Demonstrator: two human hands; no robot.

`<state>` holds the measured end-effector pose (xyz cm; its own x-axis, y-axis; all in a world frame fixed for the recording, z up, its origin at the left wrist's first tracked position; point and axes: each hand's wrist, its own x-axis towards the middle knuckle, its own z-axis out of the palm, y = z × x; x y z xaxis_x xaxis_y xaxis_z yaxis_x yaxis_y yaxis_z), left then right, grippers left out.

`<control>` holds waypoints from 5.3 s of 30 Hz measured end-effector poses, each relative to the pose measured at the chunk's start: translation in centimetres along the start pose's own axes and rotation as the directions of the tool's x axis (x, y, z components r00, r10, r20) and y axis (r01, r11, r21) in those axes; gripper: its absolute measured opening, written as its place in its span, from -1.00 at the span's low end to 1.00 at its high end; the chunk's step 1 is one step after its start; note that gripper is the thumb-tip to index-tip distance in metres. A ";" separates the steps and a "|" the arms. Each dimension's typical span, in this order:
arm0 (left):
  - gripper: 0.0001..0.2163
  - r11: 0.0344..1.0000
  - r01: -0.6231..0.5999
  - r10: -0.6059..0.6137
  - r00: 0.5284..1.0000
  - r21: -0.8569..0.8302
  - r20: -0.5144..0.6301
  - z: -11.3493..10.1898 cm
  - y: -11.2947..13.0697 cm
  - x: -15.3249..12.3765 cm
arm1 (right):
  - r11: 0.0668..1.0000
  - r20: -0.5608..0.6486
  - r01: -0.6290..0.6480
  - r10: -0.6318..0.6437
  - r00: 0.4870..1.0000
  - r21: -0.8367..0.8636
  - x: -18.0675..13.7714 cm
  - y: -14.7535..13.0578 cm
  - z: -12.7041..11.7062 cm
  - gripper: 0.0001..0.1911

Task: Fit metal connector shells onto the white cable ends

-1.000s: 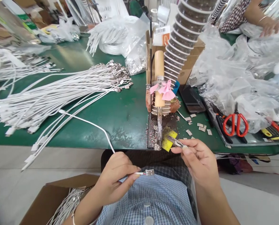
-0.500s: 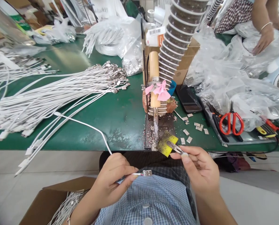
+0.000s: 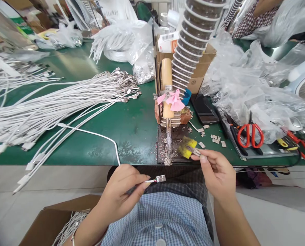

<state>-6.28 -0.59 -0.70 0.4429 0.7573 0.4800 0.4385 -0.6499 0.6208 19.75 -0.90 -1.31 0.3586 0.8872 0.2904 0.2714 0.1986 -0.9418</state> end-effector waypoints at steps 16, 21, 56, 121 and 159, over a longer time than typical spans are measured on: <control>-0.93 0.995 0.066 -0.066 0.998 0.073 -0.004 1.4 0.2 3.3 | 0.934 0.383 0.343 -0.283 0.879 -0.096 -1.8 -1.1 1.9 -0.84; -0.94 0.995 0.057 -0.055 0.998 0.088 -0.020 1.6 0.1 4.0 | 0.944 0.304 0.327 -0.301 0.904 -0.038 -1.5 -0.4 2.7 -0.82; -0.92 0.974 -0.101 0.090 0.994 0.201 0.060 -0.8 0.9 6.7 | 0.922 0.292 0.381 -0.384 0.876 0.069 -1.0 -0.7 2.8 -0.72; -0.90 0.982 -0.052 0.033 0.994 0.184 0.105 -0.2 0.6 6.4 | 0.917 0.294 0.399 -0.374 0.880 -0.026 -0.9 -0.8 2.7 -0.76; -0.89 0.982 -0.065 0.052 0.996 0.176 0.075 -0.4 0.6 6.5 | 0.895 0.317 0.446 -0.423 0.849 0.000 -0.5 -1.2 3.0 -0.73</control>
<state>-3.48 4.01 3.07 0.5230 0.7151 0.4637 0.5397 -0.6990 0.4692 16.55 -0.33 -0.85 -0.0933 0.8010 0.5913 0.4031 0.5734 -0.7132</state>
